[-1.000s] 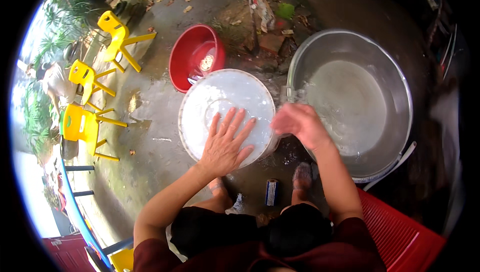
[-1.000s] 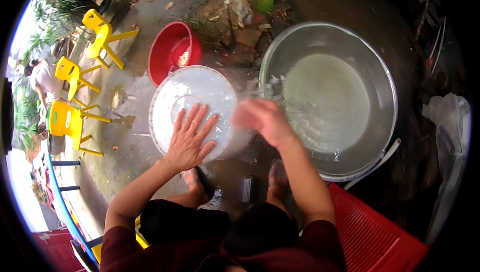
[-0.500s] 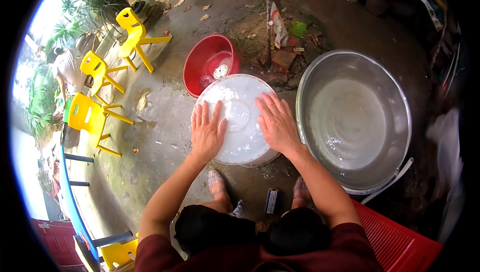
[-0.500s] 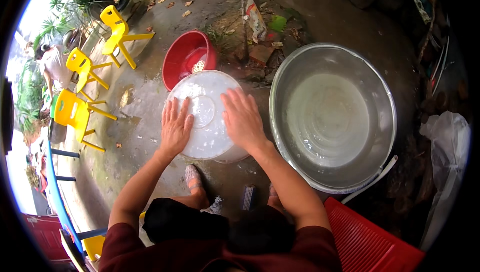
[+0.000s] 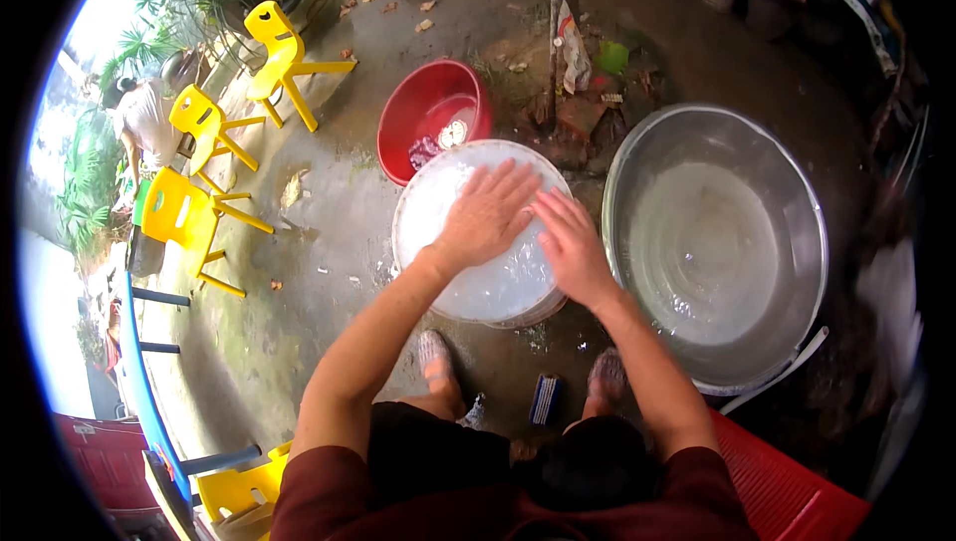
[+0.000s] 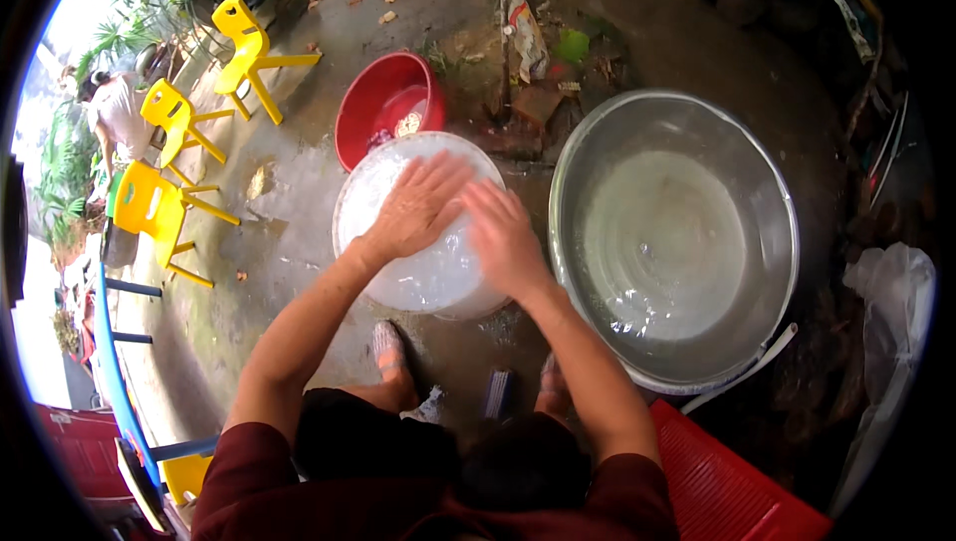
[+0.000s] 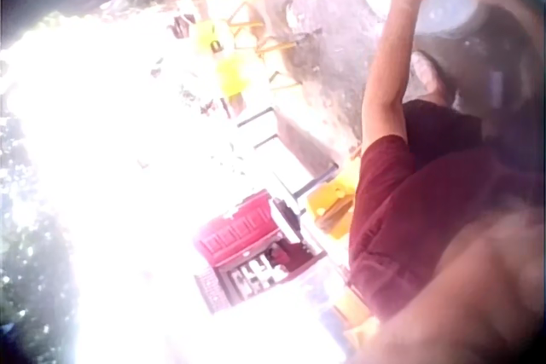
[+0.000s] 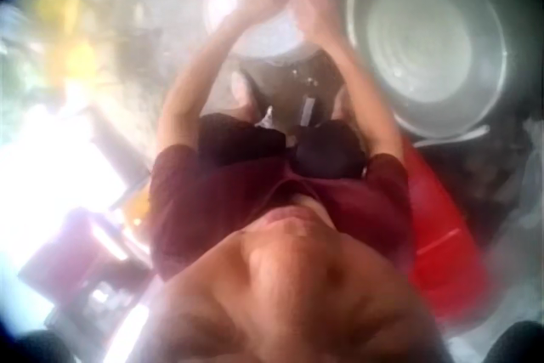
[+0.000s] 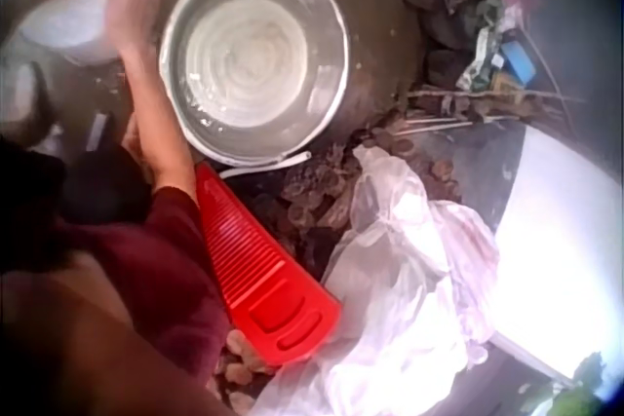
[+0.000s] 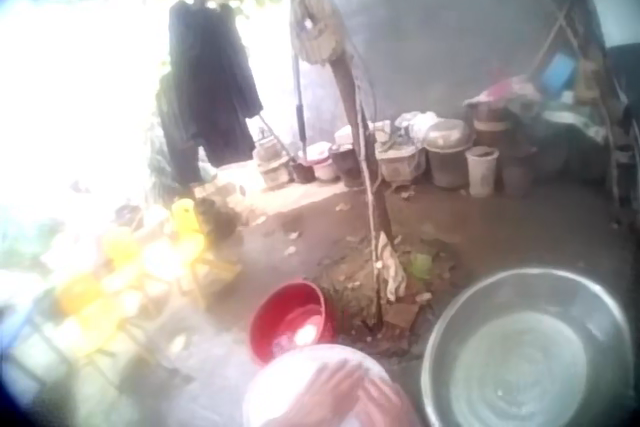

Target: The person washes a white bucket and a large metal basin by hand and using a blue brush, scrubbing the interior and exterior surfaces with water.

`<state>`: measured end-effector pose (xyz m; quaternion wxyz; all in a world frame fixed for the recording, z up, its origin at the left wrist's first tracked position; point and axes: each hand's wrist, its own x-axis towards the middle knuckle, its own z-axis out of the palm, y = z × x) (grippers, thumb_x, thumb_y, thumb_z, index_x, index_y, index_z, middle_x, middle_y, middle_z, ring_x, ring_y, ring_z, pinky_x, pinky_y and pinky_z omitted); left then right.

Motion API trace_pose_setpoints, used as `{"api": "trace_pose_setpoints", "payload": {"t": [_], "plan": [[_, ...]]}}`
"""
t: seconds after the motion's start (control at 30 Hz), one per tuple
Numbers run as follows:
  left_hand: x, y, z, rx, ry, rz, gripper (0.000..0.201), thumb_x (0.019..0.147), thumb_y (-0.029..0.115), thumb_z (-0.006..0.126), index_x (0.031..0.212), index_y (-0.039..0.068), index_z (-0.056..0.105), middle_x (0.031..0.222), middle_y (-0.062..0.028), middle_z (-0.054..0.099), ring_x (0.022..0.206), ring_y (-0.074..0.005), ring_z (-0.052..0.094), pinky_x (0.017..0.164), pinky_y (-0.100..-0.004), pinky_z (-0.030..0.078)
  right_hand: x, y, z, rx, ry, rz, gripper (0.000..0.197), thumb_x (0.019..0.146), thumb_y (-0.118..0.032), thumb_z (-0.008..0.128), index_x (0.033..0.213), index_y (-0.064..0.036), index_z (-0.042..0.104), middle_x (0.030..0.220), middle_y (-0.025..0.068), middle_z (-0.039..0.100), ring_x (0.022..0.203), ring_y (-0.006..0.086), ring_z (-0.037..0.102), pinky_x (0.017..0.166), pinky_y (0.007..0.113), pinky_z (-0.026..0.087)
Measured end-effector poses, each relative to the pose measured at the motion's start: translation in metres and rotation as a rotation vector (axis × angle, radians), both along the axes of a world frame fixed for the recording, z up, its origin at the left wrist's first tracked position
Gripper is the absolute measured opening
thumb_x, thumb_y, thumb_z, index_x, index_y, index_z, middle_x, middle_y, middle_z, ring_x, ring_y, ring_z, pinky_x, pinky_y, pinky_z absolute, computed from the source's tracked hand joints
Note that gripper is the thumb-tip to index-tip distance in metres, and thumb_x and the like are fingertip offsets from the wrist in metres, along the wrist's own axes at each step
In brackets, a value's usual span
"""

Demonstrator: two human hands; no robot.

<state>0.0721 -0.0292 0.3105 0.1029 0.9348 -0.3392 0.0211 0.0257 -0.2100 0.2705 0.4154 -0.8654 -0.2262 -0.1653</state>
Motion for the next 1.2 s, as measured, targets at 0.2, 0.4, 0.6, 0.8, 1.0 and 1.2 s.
{"api": "trace_pose_setpoints", "payload": {"t": [0.2, 0.4, 0.6, 0.8, 1.0, 1.2], "plan": [[-0.022, 0.003, -0.006, 0.077, -0.045, 0.446, 0.051, 0.094, 0.044, 0.036, 0.140, 0.022, 0.035, 0.148, -0.0164, 0.023, 0.138, -0.0332, 0.015, 0.110, -0.0527, 0.007, -0.033, -0.125, -0.120, 0.222, 0.299, -0.590, 0.043, 0.082, -0.006, 0.056, 0.124, -0.0064, 0.052, 0.130, 0.0148, 0.049, 0.124, 0.0297, 0.042, 0.104, 0.038, 0.032], [-0.023, -0.007, -0.008, 0.072, -0.099, 0.434, 0.050, 0.094, 0.042, 0.035, 0.139, 0.020, 0.036, 0.146, -0.0170, 0.025, 0.138, -0.0342, 0.016, 0.109, -0.0544, 0.008, -0.081, -0.226, -0.235, 1.048, 1.141, -0.902, 0.025, 0.082, -0.020, 0.060, 0.101, -0.0033, 0.061, 0.101, 0.0148, 0.062, 0.095, 0.0279, 0.060, 0.082, 0.039, 0.049], [-0.027, 0.005, -0.010, 0.041, -0.093, 0.417, 0.048, 0.094, 0.037, 0.038, 0.139, 0.020, 0.037, 0.146, -0.0158, 0.027, 0.137, -0.0329, 0.020, 0.109, -0.0541, 0.009, -0.013, -0.086, -0.034, 1.368, 1.258, 0.360, 0.025, 0.090, -0.027, 0.056, 0.095, -0.0033, 0.063, 0.082, 0.0070, 0.066, 0.070, 0.0175, 0.065, 0.062, 0.031, 0.054], [-0.053, 0.039, 0.005, 0.132, -0.017, -0.007, 0.049, 0.093, 0.036, 0.039, 0.139, 0.019, 0.036, 0.147, -0.0121, 0.026, 0.138, -0.0281, 0.020, 0.110, -0.0521, 0.009, -0.007, 0.005, 0.030, 0.653, 0.775, 0.107, 0.019, 0.089, -0.014, 0.052, 0.098, 0.0003, 0.061, 0.088, 0.0088, 0.064, 0.071, 0.0158, 0.066, 0.054, 0.025, 0.050], [-0.108, 0.099, -0.006, 0.032, -0.042, 0.590, 0.058, 0.092, 0.039, 0.043, 0.142, 0.015, 0.028, 0.149, -0.0157, 0.020, 0.138, -0.0296, 0.019, 0.110, -0.0525, 0.012, -0.004, -0.013, 0.007, 0.653, 0.588, -0.101, 0.028, 0.088, -0.017, 0.054, 0.112, -0.0024, 0.056, 0.102, 0.0097, 0.060, 0.078, 0.0145, 0.060, 0.067, 0.026, 0.047], [-0.104, 0.101, -0.041, -0.611, 0.178, 0.927, 0.050, 0.095, 0.032, 0.037, 0.140, 0.011, 0.030, 0.115, -0.0283, 0.055, 0.105, -0.0414, 0.055, 0.092, -0.0431, 0.043, 0.016, -0.017, -0.049, 0.708, 0.666, 0.119, 0.054, 0.095, -0.034, 0.042, 0.142, -0.0098, 0.030, 0.144, 0.0088, 0.033, 0.127, 0.0198, 0.035, 0.103, 0.034, 0.029]]}}
